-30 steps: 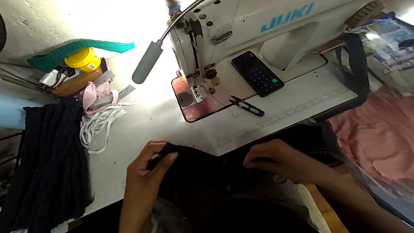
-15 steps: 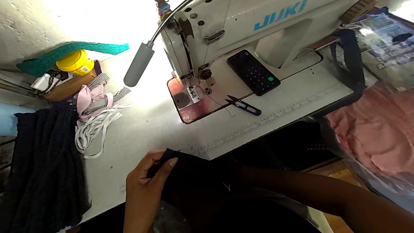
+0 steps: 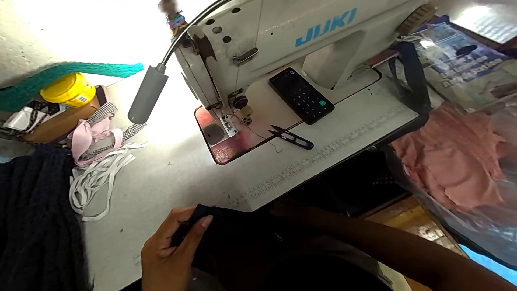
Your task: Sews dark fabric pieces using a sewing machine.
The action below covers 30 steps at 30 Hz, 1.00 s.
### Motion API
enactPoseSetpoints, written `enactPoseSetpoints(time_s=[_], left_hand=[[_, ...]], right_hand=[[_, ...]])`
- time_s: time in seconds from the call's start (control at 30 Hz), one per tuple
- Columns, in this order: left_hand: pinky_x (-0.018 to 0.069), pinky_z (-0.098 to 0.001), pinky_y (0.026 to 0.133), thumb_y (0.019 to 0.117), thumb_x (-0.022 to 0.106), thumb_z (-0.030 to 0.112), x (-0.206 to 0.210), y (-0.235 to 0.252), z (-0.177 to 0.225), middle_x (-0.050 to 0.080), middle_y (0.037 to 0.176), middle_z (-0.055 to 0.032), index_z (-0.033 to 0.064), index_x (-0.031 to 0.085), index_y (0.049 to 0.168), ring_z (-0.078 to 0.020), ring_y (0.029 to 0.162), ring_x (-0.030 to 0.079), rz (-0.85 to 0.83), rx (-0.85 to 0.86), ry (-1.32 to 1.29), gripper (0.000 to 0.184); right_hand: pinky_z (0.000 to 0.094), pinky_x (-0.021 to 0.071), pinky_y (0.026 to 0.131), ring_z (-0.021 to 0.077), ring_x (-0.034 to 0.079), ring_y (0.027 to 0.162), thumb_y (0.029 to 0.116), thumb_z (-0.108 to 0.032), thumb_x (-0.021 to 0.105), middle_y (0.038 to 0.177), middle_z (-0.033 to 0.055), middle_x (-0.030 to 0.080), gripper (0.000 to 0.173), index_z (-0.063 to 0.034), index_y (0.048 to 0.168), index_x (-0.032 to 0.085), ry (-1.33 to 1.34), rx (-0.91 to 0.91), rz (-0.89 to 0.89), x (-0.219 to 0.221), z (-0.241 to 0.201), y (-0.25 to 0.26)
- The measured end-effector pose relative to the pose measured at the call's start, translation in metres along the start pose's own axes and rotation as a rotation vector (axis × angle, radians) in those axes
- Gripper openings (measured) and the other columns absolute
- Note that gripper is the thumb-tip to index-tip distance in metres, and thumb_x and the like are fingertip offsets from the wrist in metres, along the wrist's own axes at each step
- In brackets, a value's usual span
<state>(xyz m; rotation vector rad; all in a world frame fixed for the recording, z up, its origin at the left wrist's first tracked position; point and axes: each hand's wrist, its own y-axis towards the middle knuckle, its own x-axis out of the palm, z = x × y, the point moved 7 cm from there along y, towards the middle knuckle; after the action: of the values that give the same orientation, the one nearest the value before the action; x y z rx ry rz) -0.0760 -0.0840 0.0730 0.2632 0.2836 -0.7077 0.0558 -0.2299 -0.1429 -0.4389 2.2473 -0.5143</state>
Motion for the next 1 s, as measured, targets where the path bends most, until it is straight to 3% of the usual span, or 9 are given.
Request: enactPoseSetpoints(time_s=[0.1, 0.2, 0.27, 0.37, 0.6, 0.73, 0.8, 0.9, 1.0], left_hand=[[0.059, -0.0157, 0.074, 0.0895, 0.073, 0.007, 0.004, 0.001, -0.003, 0.073, 0.092, 0.0148, 0.0149, 0.072, 0.099, 0.0031, 0.081, 0.068, -0.003, 0.009, -0.014, 0.013], [0.0588, -0.0154, 0.075, 0.0902, 0.073, 0.009, 0.009, 0.004, -0.002, 0.072, 0.094, 0.0158, 0.0169, 0.072, 0.099, 0.0037, 0.083, 0.068, -0.024, 0.021, -0.001, 0.012], [0.0583, -0.0151, 0.075, 0.0903, 0.073, 0.008, 0.015, 0.007, -0.001, 0.072, 0.094, 0.0174, 0.0178, 0.072, 0.099, 0.0048, 0.083, 0.067, -0.046, 0.023, -0.005, 0.013], [0.0584, -0.0153, 0.075, 0.09, 0.072, 0.006, 0.023, 0.011, 0.001, 0.072, 0.093, 0.0171, 0.0161, 0.071, 0.099, 0.0048, 0.083, 0.068, -0.071, 0.019, -0.007, 0.014], [0.0583, -0.0149, 0.073, 0.0889, 0.073, 0.007, 0.028, 0.009, 0.004, 0.072, 0.092, 0.0151, 0.0139, 0.072, 0.099, 0.0046, 0.081, 0.067, -0.067, 0.007, 0.002, 0.013], [0.0555, -0.012, 0.069, 0.0862, 0.076, 0.014, 0.023, 0.008, -0.004, 0.071, 0.088, 0.0089, 0.0072, 0.076, 0.097, 0.0042, 0.078, 0.065, 0.01, -0.019, 0.08, 0.012], [0.0529, -0.0105, 0.068, 0.0853, 0.076, 0.017, 0.021, 0.009, -0.006, 0.07, 0.087, 0.0081, 0.0071, 0.077, 0.094, 0.0044, 0.078, 0.063, 0.05, -0.025, 0.116, 0.013], [0.0548, -0.0141, 0.079, 0.0866, 0.075, 0.017, 0.021, 0.013, -0.007, 0.072, 0.091, 0.0062, 0.0084, 0.077, 0.095, 0.001, 0.089, 0.067, 0.059, -0.012, 0.101, 0.012], [0.058, -0.0162, 0.077, 0.0887, 0.074, 0.011, 0.024, 0.019, -0.004, 0.075, 0.09, 0.0052, 0.0059, 0.075, 0.098, 0.0013, 0.083, 0.07, 0.034, -0.03, 0.015, 0.011]], right_hand=[[0.0455, 0.0527, 0.096, 0.0279, 0.068, 0.101, 0.0923, -0.005, 0.068, 0.106, 0.0213, 0.072, 0.023, 0.0096, 0.111, 0.071, 0.656, 0.097, 0.401, -0.03, 0.046, -0.034], [0.0194, 0.0543, 0.065, 0.0003, 0.06, 0.066, 0.0982, 0.002, 0.045, 0.078, -0.0058, 0.064, 0.017, -0.0057, 0.103, 0.06, 1.444, 0.304, 0.816, -0.029, 0.089, -0.076], [0.0161, 0.0527, 0.058, -0.0024, 0.06, 0.062, 0.1112, -0.014, 0.029, 0.076, -0.0091, 0.063, 0.025, -0.013, 0.106, 0.054, 1.773, 0.359, 0.967, -0.024, 0.1, -0.092], [0.0221, 0.0576, 0.069, 0.005, 0.07, 0.08, 0.1123, -0.043, 0.012, 0.09, -0.0026, 0.073, 0.052, -0.0131, 0.113, 0.054, 1.96, 0.21, 0.988, -0.019, 0.109, -0.091], [0.0134, 0.0405, 0.051, -0.0041, 0.047, 0.053, 0.1042, -0.006, 0.048, 0.07, -0.011, 0.061, 0.025, -0.0107, 0.088, 0.067, 1.518, 0.24, 1.129, -0.021, 0.107, -0.093], [0.0127, 0.0406, 0.057, -0.007, 0.048, 0.059, 0.0968, -0.011, 0.06, 0.068, -0.0146, 0.057, 0.016, -0.0134, 0.083, 0.067, 1.116, 0.16, 1.145, -0.045, 0.073, -0.116], [0.0113, 0.0505, 0.069, -0.0091, 0.059, 0.073, 0.0947, -0.011, 0.064, 0.082, -0.0126, 0.067, 0.009, -0.008, 0.094, 0.072, 0.913, 0.092, 1.185, -0.064, 0.044, -0.135], [0.0092, 0.0535, 0.081, -0.0104, 0.063, 0.091, 0.099, -0.014, 0.062, 0.102, -0.0112, 0.072, 0.014, -0.009, 0.107, 0.072, 0.659, -0.134, 1.277, -0.096, 0.0, -0.156], [0.0085, 0.0496, 0.084, -0.0074, 0.061, 0.093, 0.1041, -0.025, 0.059, 0.098, -0.0057, 0.066, 0.016, -0.011, 0.102, 0.066, 0.452, -0.381, 1.197, -0.122, -0.058, -0.155]])
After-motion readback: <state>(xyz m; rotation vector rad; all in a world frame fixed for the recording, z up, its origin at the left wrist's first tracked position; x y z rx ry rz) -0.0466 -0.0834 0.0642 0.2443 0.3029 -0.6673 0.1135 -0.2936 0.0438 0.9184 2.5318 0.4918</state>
